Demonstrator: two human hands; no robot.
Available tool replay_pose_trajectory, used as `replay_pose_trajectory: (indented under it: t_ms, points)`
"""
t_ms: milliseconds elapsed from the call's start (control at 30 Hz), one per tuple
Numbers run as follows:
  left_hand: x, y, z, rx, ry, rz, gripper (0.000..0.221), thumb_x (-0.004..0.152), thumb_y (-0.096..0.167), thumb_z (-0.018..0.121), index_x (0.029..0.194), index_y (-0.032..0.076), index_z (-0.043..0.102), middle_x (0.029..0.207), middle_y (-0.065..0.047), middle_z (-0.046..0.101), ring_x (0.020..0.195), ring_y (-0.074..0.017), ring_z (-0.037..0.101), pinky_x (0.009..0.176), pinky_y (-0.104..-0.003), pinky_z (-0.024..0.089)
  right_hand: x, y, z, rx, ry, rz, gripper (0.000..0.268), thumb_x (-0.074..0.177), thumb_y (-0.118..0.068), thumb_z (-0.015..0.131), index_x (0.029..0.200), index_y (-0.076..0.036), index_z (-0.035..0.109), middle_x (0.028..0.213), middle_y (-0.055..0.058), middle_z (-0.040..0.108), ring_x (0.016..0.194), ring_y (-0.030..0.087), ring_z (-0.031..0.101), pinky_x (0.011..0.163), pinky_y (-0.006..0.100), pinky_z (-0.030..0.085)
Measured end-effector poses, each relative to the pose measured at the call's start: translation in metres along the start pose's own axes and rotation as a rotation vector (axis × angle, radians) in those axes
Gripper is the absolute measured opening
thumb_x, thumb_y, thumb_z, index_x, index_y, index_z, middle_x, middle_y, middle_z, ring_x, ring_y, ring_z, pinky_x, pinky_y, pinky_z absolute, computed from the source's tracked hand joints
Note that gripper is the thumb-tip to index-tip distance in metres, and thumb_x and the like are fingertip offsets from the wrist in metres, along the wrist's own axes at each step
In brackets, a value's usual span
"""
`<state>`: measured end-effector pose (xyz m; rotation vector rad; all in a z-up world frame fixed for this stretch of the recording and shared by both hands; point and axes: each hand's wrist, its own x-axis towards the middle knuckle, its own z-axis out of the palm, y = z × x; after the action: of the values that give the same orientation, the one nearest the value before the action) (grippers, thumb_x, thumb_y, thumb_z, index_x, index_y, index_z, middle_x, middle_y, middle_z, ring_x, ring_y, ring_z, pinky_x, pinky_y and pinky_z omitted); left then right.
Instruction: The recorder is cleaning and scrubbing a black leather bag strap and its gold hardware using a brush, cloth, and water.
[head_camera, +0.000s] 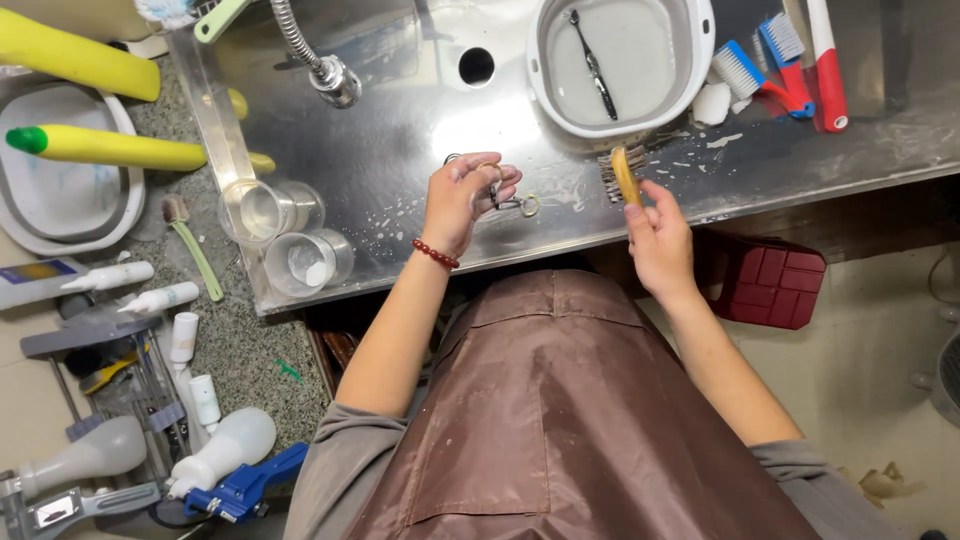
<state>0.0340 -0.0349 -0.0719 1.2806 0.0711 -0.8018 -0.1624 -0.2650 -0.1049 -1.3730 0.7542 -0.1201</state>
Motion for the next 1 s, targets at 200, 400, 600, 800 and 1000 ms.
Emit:
replay_pose_trajectory:
  t_ms: [200, 400, 600, 800, 1000]
  points:
    - [-0.032, 0.007, -0.001, -0.486, 0.047, -0.061, 0.038, 0.101, 0.006, 0.049, 0.133, -0.015, 0.051, 0.125, -0.027, 0.065, 0.114, -0.0325, 0.069, 0.097, -0.042, 0.06, -0.011, -0.04, 0.062, -0.405, -0.171, -0.404, 0.052, 0.107, -0.022, 0.065, 0.153, -0.003, 0.05, 0.101, 0.01, 0.075, 0.081, 0.016, 0.065, 0.075, 0.031, 0.054]
    - [-0.038, -0.031, 0.002, -0.6, 0.053, 0.16, 0.04, 0.112, 0.007, 0.045, 0.147, -0.013, 0.048, 0.135, -0.02, 0.062, 0.118, -0.0246, 0.063, 0.097, -0.035, 0.055, -0.017, -0.07, 0.129, -0.582, -0.171, -0.754, 0.049, 0.106, -0.019, 0.067, 0.152, -0.008, 0.054, 0.117, 0.022, 0.072, 0.097, 0.036, 0.073, 0.08, 0.038, 0.057]
    - [-0.023, -0.04, -0.003, -0.605, 0.145, 0.283, 0.04, 0.111, 0.005, 0.044, 0.147, -0.011, 0.049, 0.133, -0.02, 0.064, 0.105, -0.0194, 0.062, 0.084, -0.027, 0.052, -0.011, -0.075, 0.138, -0.717, -0.182, -0.835, 0.052, 0.101, -0.024, 0.071, 0.148, -0.009, 0.056, 0.091, 0.014, 0.071, 0.074, 0.032, 0.069, 0.066, 0.04, 0.054]
    - [-0.016, -0.029, -0.009, -0.612, 0.25, 0.253, 0.047, 0.108, 0.004, 0.046, 0.15, -0.015, 0.04, 0.137, -0.025, 0.061, 0.121, -0.0302, 0.063, 0.095, -0.033, 0.053, -0.015, -0.081, 0.139, -0.787, -0.223, -0.929, 0.052, 0.098, -0.029, 0.073, 0.147, -0.014, 0.06, 0.08, 0.009, 0.066, 0.064, 0.028, 0.065, 0.058, 0.04, 0.052]
    - [-0.02, 0.01, 0.0, -0.668, 0.217, 0.243, 0.046, 0.106, 0.008, 0.045, 0.146, -0.013, 0.039, 0.139, -0.027, 0.058, 0.132, -0.0371, 0.057, 0.108, -0.043, 0.051, -0.019, -0.09, 0.142, -0.882, -0.18, -0.953, 0.052, 0.096, -0.031, 0.074, 0.145, -0.018, 0.063, 0.071, 0.007, 0.059, 0.055, 0.026, 0.059, 0.052, 0.039, 0.049]
